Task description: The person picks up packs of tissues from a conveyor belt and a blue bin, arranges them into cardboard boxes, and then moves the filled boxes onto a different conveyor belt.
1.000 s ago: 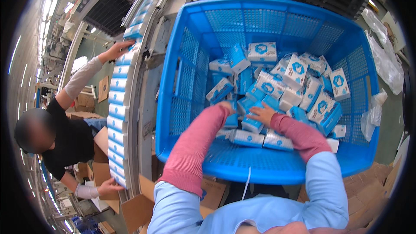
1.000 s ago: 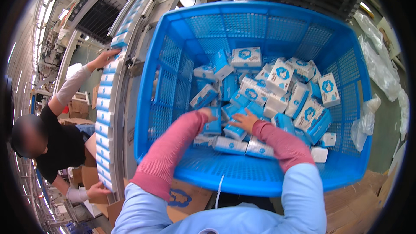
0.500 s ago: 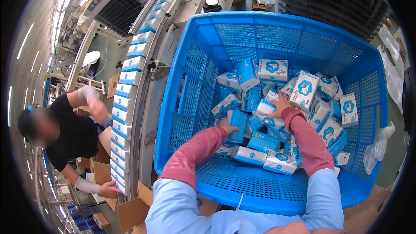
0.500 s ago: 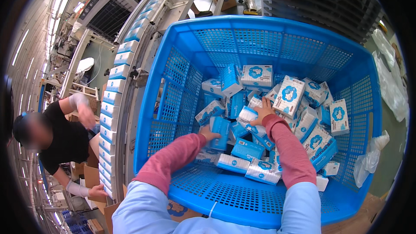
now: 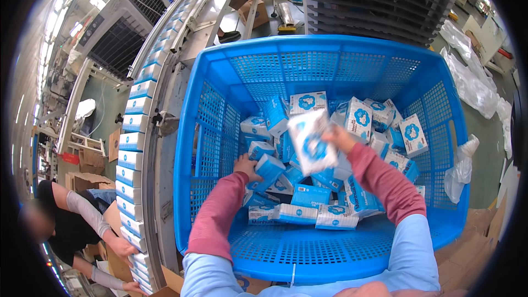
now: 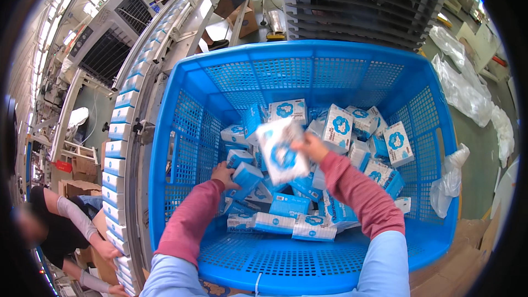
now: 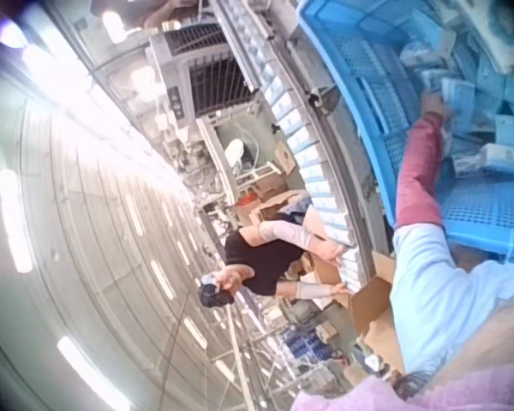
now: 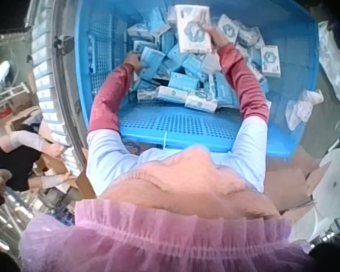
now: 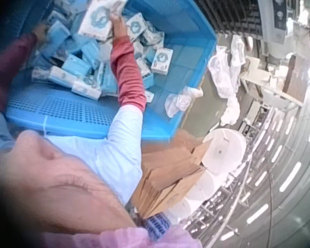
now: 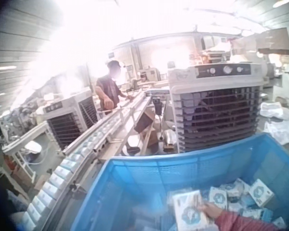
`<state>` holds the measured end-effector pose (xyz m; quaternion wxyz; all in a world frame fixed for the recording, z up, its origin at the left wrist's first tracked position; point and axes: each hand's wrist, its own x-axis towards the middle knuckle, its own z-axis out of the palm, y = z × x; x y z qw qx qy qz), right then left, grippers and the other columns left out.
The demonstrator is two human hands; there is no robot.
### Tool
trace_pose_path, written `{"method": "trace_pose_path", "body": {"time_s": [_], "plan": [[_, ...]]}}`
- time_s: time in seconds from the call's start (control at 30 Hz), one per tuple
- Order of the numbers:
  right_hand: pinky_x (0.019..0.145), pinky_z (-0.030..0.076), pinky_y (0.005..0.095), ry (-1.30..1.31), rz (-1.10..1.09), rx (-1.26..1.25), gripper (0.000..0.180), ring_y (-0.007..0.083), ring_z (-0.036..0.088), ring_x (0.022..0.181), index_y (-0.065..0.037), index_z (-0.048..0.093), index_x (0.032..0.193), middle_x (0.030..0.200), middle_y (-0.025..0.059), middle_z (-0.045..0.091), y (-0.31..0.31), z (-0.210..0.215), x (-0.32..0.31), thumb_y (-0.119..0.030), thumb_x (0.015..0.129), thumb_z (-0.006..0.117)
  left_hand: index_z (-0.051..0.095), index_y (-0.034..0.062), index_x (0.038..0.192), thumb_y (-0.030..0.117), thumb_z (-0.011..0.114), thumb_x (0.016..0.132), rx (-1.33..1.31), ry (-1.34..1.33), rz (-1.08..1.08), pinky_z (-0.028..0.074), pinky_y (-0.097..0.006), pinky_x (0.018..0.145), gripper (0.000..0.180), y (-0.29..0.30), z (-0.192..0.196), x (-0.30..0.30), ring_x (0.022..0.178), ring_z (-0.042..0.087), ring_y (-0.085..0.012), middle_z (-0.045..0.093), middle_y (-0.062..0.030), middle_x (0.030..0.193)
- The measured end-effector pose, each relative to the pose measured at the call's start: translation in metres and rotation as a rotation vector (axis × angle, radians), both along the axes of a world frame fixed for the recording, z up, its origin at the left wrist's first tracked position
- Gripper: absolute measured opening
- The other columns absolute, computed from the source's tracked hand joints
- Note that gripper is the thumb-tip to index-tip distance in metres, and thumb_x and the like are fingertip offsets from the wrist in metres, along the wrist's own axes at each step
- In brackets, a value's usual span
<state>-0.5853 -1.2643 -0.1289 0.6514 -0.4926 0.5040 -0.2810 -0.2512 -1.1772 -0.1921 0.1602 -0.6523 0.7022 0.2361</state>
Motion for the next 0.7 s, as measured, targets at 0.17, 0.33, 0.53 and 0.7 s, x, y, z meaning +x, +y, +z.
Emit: {"method": "trace_pose_path", "body": {"time_s": [0.17, 0.33, 0.53, 0.7], "plan": [[0.077, 0.049, 0.0402, -0.703, -0.357, 0.196, 0.05, 0.0235, 0.061, 0.088, -0.006, 0.052, 0.111, 0.102, 0.0113, 0.06, -0.053, 0.03, -0.099, -0.045, 0.081, 0.049, 0.065, 0.0097, 0.099, 0.052, 0.071, 0.055, 0.011, 0.702, 0.46, 0.037, -0.036, 0.092, 0.062, -0.013, 0.059, -0.045, 0.105, 0.044, -0.0327, 0.048, -0.0205, 0.106], [0.081, 0.046, 0.0325, -0.385, -0.473, 0.242, 0.053, 0.0192, 0.059, 0.093, -0.008, 0.05, 0.117, 0.107, 0.0076, 0.059, -0.055, -0.02, -0.14, -0.046, 0.08, 0.054, 0.065, 0.0125, 0.097, 0.053, 0.071, 0.055, -0.416, 0.637, 0.426, 0.038, -0.04, 0.089, 0.059, -0.059, 0.126, -0.143, 0.102, 0.043, -0.0341, 0.049, -0.022, 0.101], [0.078, 0.045, 0.025, 0.523, -0.276, -0.144, 0.054, 0.0164, 0.061, 0.081, -0.002, 0.063, 0.1, 0.095, 0.011, 0.064, -0.06, 0.032, -0.064, -0.047, 0.072, 0.065, 0.061, 0.0126, 0.104, 0.059, 0.065, 0.057, -0.275, -0.02, 0.597, 0.032, -0.044, 0.093, 0.066, -0.109, 0.101, -0.181, 0.114, 0.034, -0.0314, 0.04, -0.0191, 0.12], [0.087, 0.037, 0.0503, 1.223, -0.013, -0.229, 0.071, 0.0346, 0.033, 0.117, -0.016, 0.051, 0.119, 0.131, 0.0168, 0.027, -0.053, 0.062, 0.012, -0.064, 0.067, 0.057, 0.059, 0.0146, 0.105, 0.06, 0.062, 0.06, -0.288, -0.297, 0.656, 0.034, -0.043, 0.088, 0.063, -0.128, 0.113, -0.194, 0.112, 0.035, -0.0284, 0.04, -0.0143, 0.121]]}}
